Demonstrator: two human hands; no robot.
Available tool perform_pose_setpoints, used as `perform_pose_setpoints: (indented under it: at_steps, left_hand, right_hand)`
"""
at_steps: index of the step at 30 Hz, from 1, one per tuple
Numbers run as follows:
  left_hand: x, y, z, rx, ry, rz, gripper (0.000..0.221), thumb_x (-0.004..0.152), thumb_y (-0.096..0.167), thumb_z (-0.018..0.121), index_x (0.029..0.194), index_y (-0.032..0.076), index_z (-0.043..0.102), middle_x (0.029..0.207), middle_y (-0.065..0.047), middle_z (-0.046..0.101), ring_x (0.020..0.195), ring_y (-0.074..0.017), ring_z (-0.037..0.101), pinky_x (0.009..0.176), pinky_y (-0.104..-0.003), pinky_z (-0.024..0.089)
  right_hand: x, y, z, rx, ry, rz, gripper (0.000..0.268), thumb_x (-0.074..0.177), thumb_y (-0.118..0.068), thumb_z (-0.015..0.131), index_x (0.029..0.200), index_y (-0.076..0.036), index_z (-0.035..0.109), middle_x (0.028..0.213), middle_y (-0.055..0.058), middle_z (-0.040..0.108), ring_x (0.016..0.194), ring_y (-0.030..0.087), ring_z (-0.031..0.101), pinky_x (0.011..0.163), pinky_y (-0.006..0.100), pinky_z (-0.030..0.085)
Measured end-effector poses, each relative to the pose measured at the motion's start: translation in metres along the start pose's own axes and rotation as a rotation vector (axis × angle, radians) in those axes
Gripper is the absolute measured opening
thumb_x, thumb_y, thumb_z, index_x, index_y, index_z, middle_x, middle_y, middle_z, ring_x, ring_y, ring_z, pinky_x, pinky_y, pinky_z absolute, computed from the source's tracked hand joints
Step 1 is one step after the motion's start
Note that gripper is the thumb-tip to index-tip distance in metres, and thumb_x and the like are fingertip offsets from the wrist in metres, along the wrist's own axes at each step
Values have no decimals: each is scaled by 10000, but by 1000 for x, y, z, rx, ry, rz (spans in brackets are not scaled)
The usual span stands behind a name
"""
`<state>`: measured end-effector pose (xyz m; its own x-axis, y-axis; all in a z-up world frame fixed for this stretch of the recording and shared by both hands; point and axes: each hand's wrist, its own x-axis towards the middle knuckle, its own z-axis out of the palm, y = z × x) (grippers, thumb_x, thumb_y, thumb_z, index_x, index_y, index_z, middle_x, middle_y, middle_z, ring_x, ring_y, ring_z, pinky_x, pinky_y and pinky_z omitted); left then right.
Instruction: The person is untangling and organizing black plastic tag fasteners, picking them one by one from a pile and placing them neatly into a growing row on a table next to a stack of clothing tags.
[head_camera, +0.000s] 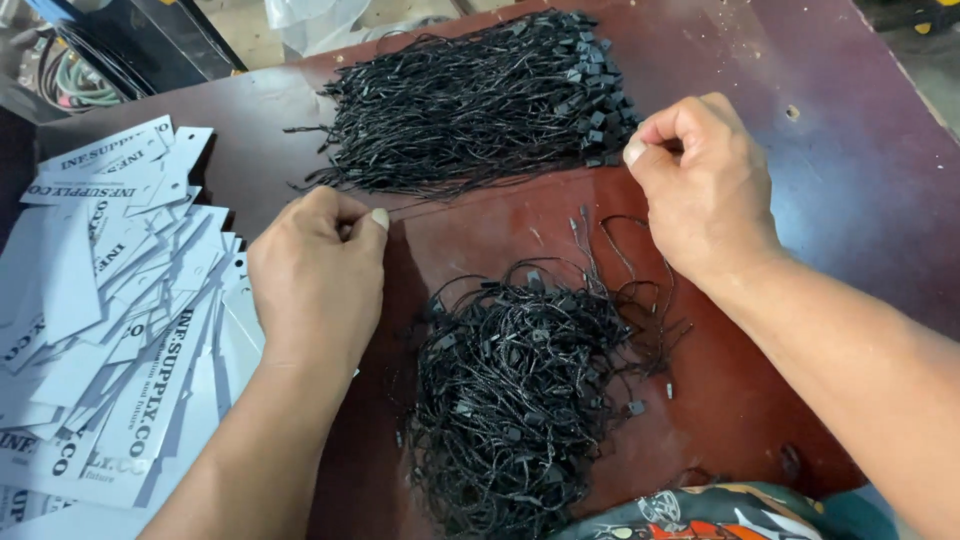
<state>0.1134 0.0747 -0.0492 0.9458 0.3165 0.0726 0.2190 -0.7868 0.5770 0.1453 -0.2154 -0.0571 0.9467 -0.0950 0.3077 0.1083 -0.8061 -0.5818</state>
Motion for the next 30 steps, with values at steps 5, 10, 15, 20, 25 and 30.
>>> perform_pose_setpoints:
  at_steps: [5,10,15,20,25,30]
  left_hand:
    - [3,9,-1,12,-48,-77,185,935,296,647,800,183,705,858,3,716,849,-248,640,751,-422,470]
    - [8,7,0,38,-48,-54,167,939,269,635,828,179,722,888,2,713,872,-259,639,722,-433,482]
    - [19,-4,6,89,-37,62,164,924,248,654,793,174,719,838,-47,694,825,-312,631,695,-471,479]
    - [26,-13,11,104,23,122,162,902,272,709,763,190,708,816,-37,678,760,-311,634,656,-466,472]
    - [28,-13,11,121,42,141,160,918,245,698,764,201,683,790,-31,635,723,-288,608,614,-458,453]
    - [32,-14,18,232,51,163,197,994,305,673,818,221,647,864,1,584,711,-335,607,549,-517,456]
  right_hand:
    - [2,-2,1,-3,-17,43,130,944,-100,664,834,-166,684,1063,6,608,912,203,613,809,371,464]
    - [3,-2,3,-27,-24,33,134,952,-99,670,836,-157,702,1076,21,597,965,228,605,840,390,462]
    - [10,-6,1,-63,-67,53,132,965,-89,667,849,-130,715,1088,55,590,1004,269,594,870,422,458]
    - [11,-2,5,-85,-45,-34,125,949,-75,671,848,-127,723,1062,51,576,960,267,594,827,421,460]
    - [15,4,12,-91,-7,-76,102,947,-84,709,859,-126,737,1043,59,568,951,262,585,820,410,461]
    - [16,2,13,-109,12,-94,100,957,-85,722,864,-117,740,1037,57,565,959,260,575,820,410,455]
